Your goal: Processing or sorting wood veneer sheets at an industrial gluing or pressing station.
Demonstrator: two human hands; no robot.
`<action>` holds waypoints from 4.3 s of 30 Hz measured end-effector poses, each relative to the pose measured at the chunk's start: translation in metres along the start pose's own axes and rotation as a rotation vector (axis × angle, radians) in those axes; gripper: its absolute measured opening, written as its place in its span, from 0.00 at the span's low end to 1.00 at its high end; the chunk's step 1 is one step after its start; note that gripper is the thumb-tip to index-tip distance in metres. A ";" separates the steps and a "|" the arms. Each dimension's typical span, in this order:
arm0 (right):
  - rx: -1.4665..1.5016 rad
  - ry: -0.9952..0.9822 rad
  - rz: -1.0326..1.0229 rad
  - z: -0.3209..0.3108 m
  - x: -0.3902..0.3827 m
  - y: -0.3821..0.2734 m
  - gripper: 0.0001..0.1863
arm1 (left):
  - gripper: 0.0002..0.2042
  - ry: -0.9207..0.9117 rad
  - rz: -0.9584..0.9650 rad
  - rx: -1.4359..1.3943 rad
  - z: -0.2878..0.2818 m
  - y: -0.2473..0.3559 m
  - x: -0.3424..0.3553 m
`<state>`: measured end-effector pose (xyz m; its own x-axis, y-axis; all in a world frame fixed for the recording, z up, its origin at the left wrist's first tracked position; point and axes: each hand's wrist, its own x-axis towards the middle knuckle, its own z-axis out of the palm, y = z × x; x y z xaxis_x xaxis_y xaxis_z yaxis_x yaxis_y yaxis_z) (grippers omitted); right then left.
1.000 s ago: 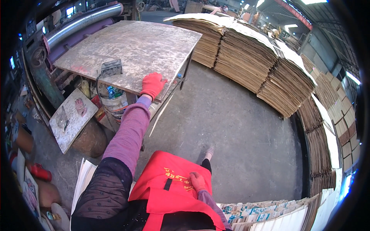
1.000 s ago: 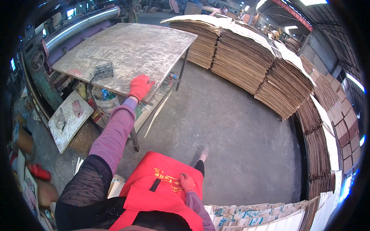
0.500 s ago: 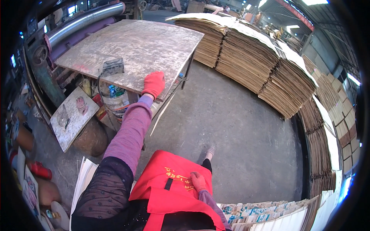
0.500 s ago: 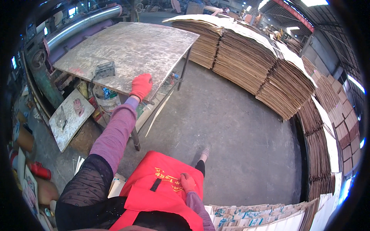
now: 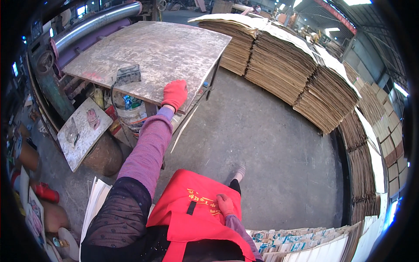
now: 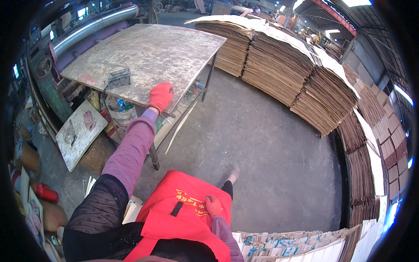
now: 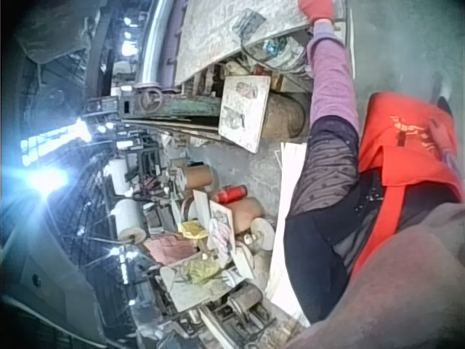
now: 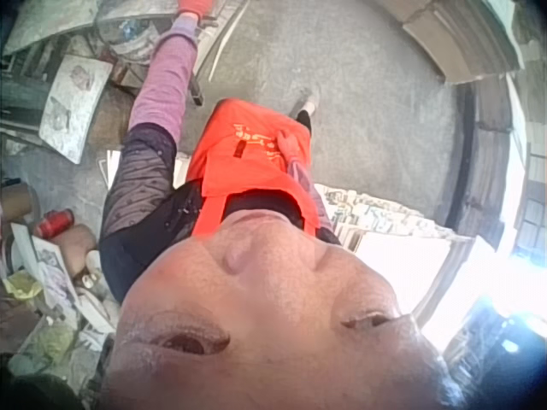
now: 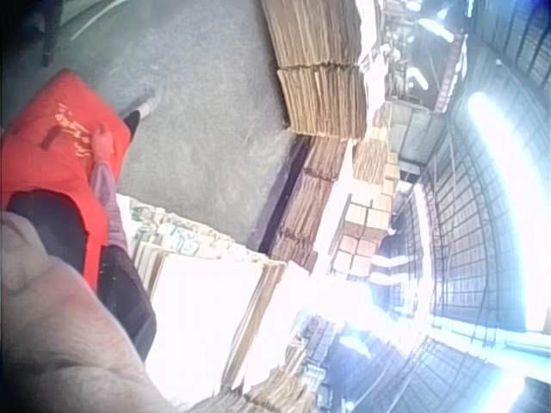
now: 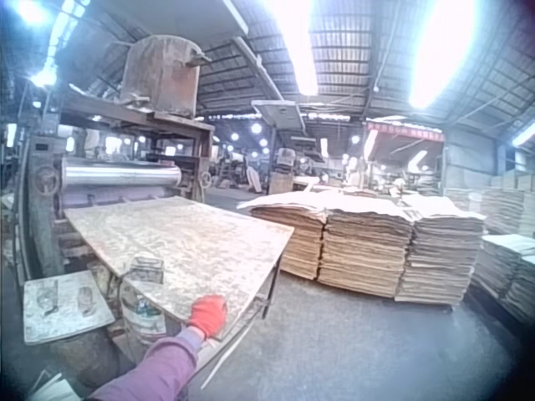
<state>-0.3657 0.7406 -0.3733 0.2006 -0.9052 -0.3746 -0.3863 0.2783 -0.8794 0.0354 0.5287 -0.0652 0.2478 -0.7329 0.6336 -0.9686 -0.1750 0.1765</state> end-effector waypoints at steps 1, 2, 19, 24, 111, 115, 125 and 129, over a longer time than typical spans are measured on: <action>0.028 -0.002 0.002 0.000 -0.001 -0.001 0.15 | 0.06 0.000 0.000 0.000 0.000 0.000 0.000; 0.056 -0.004 0.004 0.000 -0.002 -0.002 0.14 | 0.06 0.001 0.000 0.006 0.000 0.000 0.000; -0.002 -0.014 0.010 -0.003 -0.006 -0.013 0.14 | 0.07 -0.010 0.014 -0.005 -0.003 0.001 -0.001; -0.011 -0.018 0.017 -0.004 -0.009 -0.018 0.14 | 0.06 0.005 -0.011 -0.009 -0.001 -0.001 -0.001; -0.008 -0.009 0.007 -0.004 -0.006 -0.013 0.14 | 0.15 -0.102 -0.041 0.020 -0.015 0.009 -0.001; -0.005 0.001 0.023 -0.003 -0.011 -0.021 0.15 | 0.15 -0.098 -0.040 0.034 -0.015 0.008 -0.002; 0.006 -0.012 0.006 -0.004 -0.009 -0.018 0.15 | 0.15 -0.099 -0.042 0.029 -0.015 0.006 -0.002; -0.011 -0.020 0.008 -0.003 -0.002 -0.005 0.15 | 0.15 -0.108 -0.042 0.027 -0.015 0.007 -0.001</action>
<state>-0.3671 0.7398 -0.3676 0.2156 -0.8963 -0.3875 -0.3982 0.2817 -0.8730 0.0285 0.5382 -0.0532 0.2864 -0.7909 0.5407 -0.9579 -0.2235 0.1803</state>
